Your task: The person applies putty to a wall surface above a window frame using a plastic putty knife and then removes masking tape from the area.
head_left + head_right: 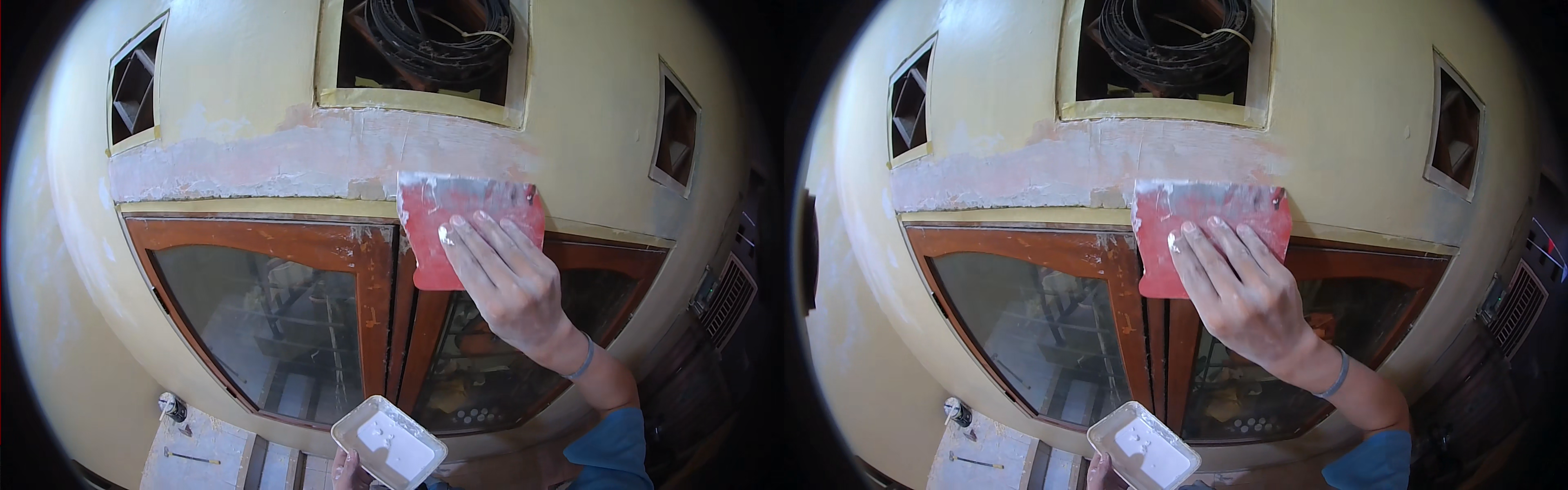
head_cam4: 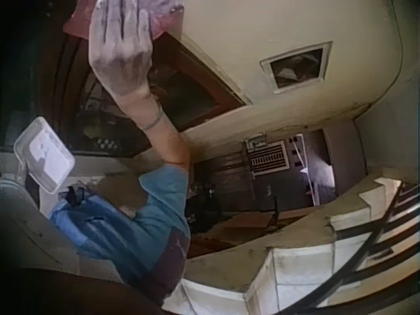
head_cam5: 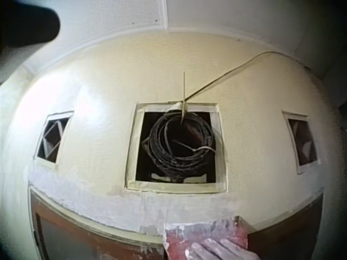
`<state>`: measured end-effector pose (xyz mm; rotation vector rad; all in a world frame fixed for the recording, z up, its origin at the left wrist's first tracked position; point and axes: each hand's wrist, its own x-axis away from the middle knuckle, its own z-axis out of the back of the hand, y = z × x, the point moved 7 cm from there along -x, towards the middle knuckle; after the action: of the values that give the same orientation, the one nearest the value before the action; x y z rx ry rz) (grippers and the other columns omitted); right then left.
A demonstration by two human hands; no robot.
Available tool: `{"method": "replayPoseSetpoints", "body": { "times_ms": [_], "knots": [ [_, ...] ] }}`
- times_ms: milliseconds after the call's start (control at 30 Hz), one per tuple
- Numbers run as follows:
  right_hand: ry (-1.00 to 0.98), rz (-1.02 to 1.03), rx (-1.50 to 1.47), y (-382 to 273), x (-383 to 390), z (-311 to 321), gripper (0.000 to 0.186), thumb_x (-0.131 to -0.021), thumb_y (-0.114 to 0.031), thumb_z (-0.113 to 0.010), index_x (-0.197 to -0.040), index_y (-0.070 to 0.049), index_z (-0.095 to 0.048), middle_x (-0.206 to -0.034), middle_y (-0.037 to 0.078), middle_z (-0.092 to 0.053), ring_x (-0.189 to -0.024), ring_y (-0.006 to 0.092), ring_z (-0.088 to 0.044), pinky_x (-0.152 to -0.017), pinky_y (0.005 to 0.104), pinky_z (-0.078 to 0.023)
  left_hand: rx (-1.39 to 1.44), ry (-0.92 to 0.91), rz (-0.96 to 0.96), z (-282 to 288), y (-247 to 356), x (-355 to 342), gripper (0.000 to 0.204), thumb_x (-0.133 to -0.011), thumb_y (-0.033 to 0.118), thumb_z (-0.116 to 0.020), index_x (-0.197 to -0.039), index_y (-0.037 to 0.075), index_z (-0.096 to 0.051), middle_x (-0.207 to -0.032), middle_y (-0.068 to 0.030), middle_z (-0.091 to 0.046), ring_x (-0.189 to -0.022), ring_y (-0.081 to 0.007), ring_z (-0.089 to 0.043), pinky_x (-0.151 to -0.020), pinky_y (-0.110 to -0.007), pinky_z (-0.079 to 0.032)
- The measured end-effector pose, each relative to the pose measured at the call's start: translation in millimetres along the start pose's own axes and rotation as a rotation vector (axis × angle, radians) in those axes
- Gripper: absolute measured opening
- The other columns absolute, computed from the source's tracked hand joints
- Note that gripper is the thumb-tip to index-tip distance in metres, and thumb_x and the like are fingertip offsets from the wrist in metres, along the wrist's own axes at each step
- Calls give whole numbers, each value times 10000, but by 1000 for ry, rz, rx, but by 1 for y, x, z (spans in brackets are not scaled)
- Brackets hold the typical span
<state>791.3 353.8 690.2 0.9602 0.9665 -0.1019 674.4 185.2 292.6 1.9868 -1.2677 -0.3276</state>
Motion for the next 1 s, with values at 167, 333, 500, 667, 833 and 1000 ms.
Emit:
{"method": "replayPoseSetpoints", "body": {
  "times_ms": [167, 333, 500, 667, 833, 1000],
  "knots": [
    [145, -24, 25, 20, -27, 18, 335, -837, -75, -710, -1161, -12, -772, -1172, 143, -772, -1065, 296, -744, -926, 409, -597, -15, 9, 5, -4, 1, 4, 567, -1090, 411, -586, -1531, 69, -487, -1468, -95, -601, -1341, -254, -579, -1130, -458, -461],
    [87, -1, 74, -1, -21, -16, 364, -848, -126, -707, -1172, 38, -736, -1214, 179, -735, -1108, 333, -715, -936, 443, -587, -37, -12, 4, -9, 4, 7, 570, -1089, 412, -589, -1531, 68, -484, -1465, -94, -603, -1342, -253, -578, -1127, -460, -464],
    [32, -11, -91, -20, -4, 2, 339, -867, -120, -692, -1169, 23, -745, -1186, 166, -745, -1088, 334, -725, -946, 442, -590, -35, -24, -12, -5, 3, 7, 573, -1088, 413, -591, -1532, 67, -482, -1463, -94, -605, -1344, -252, -577, -1123, -462, -468],
    [148, -35, -67, 1, -64, 11, 362, -855, -91, -704, -1197, 25, -737, -1169, 143, -762, -1037, 293, -749, -895, 396, -605, -10, -50, -21, -7, -4, 2, 576, -1087, 414, -594, -1533, 67, -479, -1461, -93, -608, -1345, -252, -577, -1120, -464, -471],
    [55, -7, 110, -33, -56, -21, 391, -867, -111, -676, -1228, 32, -720, -1229, 168, -741, -1116, 315, -719, -937, 419, -590, -9, -15, -104, -1, -3, 9, 581, -1082, 417, -606, -1535, 77, -475, -1441, -91, -622, -1324, -246, -599, -1096, -459, -504],
    [72, 14, -92, -42, -46, -8, 349, -871, -74, -669, -1201, 19, -732, -1175, 174, -761, -1060, 323, -745, -927, 423, -601, 15, -13, -138, 16, -4, 10, 578, -1080, 418, -608, -1534, 85, -477, -1444, -88, -621, -1313, -244, -610, -1085, -463, -519]
  ]
}}
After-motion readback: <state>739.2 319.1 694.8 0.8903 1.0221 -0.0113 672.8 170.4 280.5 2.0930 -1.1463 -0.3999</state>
